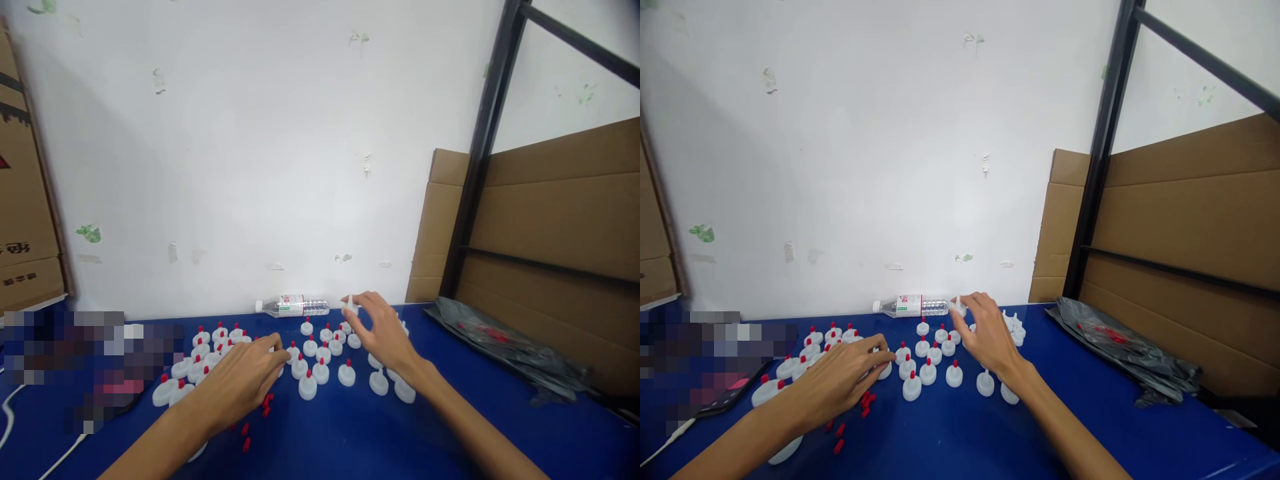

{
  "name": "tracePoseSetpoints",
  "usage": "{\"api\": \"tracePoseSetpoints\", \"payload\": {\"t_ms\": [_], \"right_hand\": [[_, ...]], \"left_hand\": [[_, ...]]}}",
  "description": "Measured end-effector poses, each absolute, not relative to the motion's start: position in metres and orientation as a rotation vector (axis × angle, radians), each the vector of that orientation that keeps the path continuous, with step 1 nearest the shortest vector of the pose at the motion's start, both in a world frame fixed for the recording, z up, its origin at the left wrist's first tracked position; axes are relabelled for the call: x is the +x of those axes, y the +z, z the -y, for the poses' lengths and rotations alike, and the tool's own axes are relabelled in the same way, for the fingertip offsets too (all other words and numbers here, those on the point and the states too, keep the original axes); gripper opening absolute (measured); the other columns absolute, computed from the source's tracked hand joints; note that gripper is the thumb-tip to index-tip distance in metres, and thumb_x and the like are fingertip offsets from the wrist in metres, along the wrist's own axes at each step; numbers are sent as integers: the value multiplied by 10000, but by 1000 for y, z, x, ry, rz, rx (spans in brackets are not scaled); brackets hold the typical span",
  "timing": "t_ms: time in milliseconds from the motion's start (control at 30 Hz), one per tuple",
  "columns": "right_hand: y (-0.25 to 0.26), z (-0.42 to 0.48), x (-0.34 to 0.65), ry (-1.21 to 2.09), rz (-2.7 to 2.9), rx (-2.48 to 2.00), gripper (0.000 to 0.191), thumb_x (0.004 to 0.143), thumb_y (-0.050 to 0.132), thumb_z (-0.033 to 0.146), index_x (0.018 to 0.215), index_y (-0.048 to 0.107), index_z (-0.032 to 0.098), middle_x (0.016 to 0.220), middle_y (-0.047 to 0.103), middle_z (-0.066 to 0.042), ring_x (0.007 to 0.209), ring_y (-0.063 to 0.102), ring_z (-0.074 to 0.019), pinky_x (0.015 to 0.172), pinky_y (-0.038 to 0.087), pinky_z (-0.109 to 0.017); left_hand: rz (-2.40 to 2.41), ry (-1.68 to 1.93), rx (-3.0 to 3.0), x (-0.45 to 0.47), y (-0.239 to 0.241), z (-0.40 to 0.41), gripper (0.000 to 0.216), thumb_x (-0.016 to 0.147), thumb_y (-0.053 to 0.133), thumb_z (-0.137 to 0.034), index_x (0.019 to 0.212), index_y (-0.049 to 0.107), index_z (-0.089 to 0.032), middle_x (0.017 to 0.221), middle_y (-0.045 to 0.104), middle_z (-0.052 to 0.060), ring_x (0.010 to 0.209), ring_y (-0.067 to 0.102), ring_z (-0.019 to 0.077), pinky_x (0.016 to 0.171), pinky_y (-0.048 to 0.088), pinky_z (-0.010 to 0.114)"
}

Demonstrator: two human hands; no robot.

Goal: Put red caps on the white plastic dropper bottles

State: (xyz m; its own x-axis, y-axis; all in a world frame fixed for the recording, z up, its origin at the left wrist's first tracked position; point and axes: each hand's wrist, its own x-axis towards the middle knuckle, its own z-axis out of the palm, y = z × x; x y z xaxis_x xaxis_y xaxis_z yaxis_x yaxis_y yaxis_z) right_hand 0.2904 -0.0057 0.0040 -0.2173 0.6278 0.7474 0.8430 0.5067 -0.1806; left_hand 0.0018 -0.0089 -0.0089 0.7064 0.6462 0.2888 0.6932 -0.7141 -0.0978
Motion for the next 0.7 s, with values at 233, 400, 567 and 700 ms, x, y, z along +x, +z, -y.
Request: {"api": "tracePoseSetpoints", "payload": {"t_ms": [233,400,567,700], "right_hand": [[-7,29,255,-361,2231,-933,170,1003,602,340,1067,634,186,957,695,-59,888,635,-226,994,430,-462],[-17,32,247,-356,2306,-929,291,959,681,284,1235,613,223,1088,709,-43,1032,652,-213,1156,286,-507],[-20,35,244,-377,2324,-929,290,978,650,299,1259,619,236,1078,707,-56,1043,650,-224,1137,314,-517],[-22,35,244,-336,2292,-914,318,965,675,310,1269,617,239,1084,708,-45,1032,650,-219,1136,312,-518]], "left_hand": [[1083,-832,-2708,7,-8,12,273,1014,413,-255,1101,672,-246,958,739,8,718,686,167,641,444,270],[1254,-1132,-2763,14,-6,19,208,970,529,-321,1058,709,-266,769,748,-36,609,670,142,617,465,238],[1440,-1229,-2900,20,0,27,225,957,559,-374,1010,741,-255,592,692,-57,433,570,114,484,418,207],[1449,-1242,-2978,22,5,30,243,958,558,-379,1006,749,-236,578,688,-47,428,564,112,459,407,196]]}}
